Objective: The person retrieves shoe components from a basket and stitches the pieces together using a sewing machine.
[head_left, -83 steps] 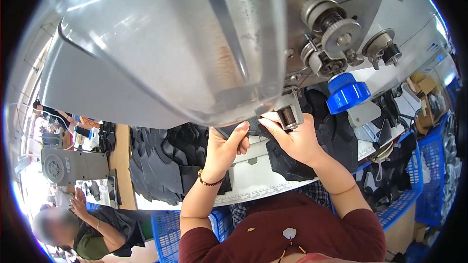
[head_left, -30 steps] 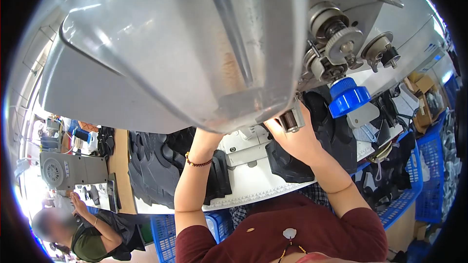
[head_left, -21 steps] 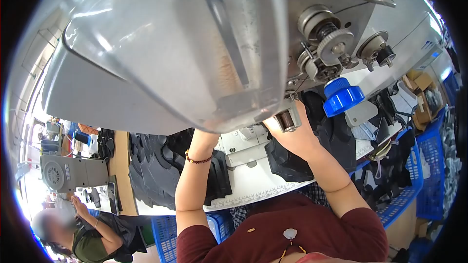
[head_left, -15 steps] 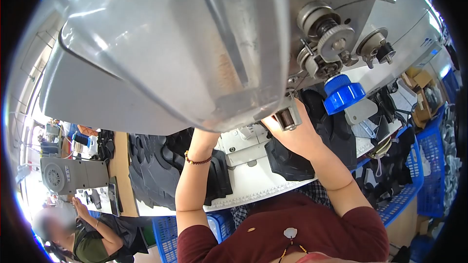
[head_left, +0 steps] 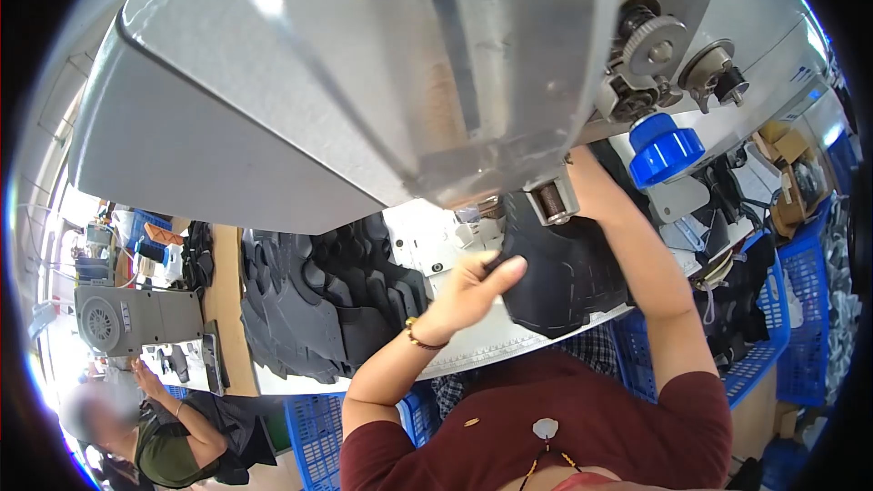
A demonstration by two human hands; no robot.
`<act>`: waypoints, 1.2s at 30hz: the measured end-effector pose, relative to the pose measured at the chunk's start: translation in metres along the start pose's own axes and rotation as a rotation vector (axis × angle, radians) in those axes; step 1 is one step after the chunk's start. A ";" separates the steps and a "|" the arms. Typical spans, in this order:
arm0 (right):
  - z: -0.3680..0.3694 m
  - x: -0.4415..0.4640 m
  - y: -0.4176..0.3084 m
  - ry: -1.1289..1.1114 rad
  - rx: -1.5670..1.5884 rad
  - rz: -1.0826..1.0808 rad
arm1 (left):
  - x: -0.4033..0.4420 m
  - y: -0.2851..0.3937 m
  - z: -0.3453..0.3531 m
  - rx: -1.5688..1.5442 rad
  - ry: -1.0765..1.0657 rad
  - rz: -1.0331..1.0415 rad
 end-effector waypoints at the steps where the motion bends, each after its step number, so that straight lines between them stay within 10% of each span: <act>1: -0.007 -0.003 -0.003 -0.071 -0.049 0.016 | -0.005 0.019 -0.007 0.058 0.112 0.057; 11: 0.029 -0.032 -0.015 -0.230 -0.300 -0.329 | -0.004 0.055 -0.046 -0.011 0.195 0.050; 36: 0.033 -0.027 -0.037 -0.114 -0.512 -0.432 | 0.009 0.053 -0.062 -0.113 0.282 0.219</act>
Point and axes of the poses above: each hand's wrist, its own x-axis towards the middle knuckle, its own z-axis out of the palm, y = z × x, the point moved 6 cm from there along x, towards the middle knuckle, and after that the axes turned 3 degrees about -z, right-handed, at the moved point
